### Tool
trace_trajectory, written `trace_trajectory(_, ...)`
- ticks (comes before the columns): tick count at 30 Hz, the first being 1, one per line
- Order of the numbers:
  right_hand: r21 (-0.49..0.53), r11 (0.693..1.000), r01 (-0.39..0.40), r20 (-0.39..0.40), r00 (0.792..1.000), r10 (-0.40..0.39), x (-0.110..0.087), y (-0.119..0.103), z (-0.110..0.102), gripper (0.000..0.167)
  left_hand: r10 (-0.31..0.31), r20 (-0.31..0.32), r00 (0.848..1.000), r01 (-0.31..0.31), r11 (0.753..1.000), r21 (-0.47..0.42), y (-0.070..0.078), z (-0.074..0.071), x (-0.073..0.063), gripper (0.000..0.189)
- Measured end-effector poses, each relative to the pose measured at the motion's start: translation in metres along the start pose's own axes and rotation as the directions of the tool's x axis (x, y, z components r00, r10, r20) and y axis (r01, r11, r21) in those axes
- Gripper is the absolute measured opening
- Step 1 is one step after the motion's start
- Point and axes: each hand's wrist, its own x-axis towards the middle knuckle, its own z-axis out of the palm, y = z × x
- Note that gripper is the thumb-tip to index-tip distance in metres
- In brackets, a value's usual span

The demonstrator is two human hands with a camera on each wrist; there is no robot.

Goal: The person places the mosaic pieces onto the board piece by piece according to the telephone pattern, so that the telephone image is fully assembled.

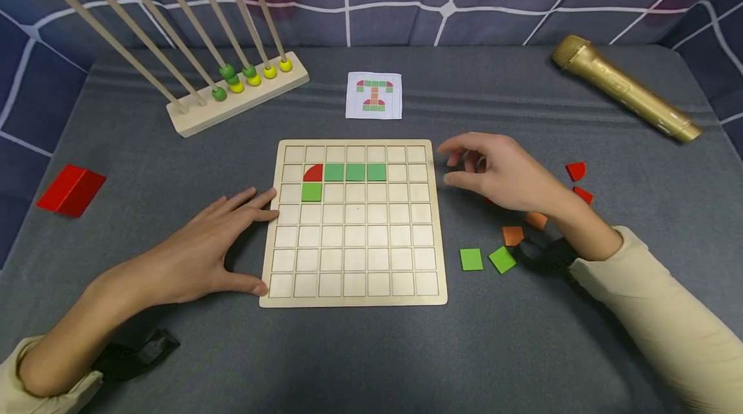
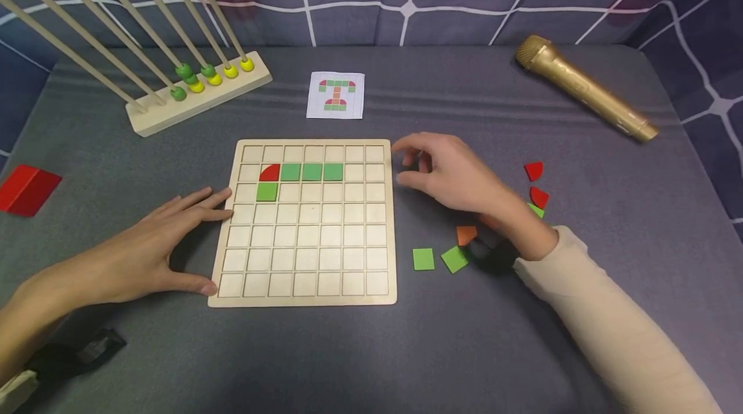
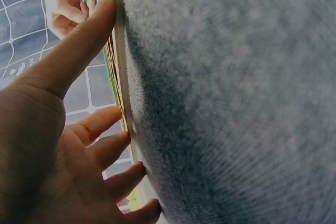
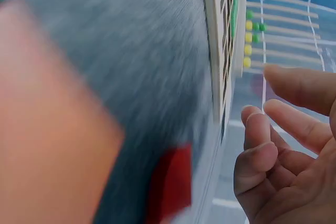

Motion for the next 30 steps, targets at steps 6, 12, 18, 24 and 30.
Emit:
trace_trajectory(6,0.004,0.998,-0.07,0.006,0.998,0.07,-0.025,0.012,-0.016,0.034,-0.004,-0.001,1.0,0.004,1.0,0.008,0.0,0.0,-0.001,0.103)
trace_trajectory(12,-0.01,0.999,-0.052,0.04,0.998,0.052,-0.045,0.026,-0.024,0.037,0.002,-0.005,1.0,-0.002,1.0,0.006,0.001,0.0,0.0,0.102)
trace_trajectory(18,-0.021,1.0,0.011,0.078,0.997,-0.01,-0.053,0.037,-0.023,0.039,-0.002,-0.007,1.0,0.002,1.0,0.003,0.001,0.0,0.0,0.102)
trace_trajectory(24,-0.082,0.991,0.11,0.074,0.992,-0.104,-0.05,0.04,-0.018,0.038,-0.009,-0.002,1.0,0.009,1.0,0.003,0.001,-0.001,0.0,0.103)
trace_trajectory(30,-0.171,0.978,0.115,0.036,0.993,-0.111,-0.046,0.038,-0.012,0.026,-0.004,0.0,1.0,0.004,1.0,0.004,0.001,-0.001,0.0,0.103)
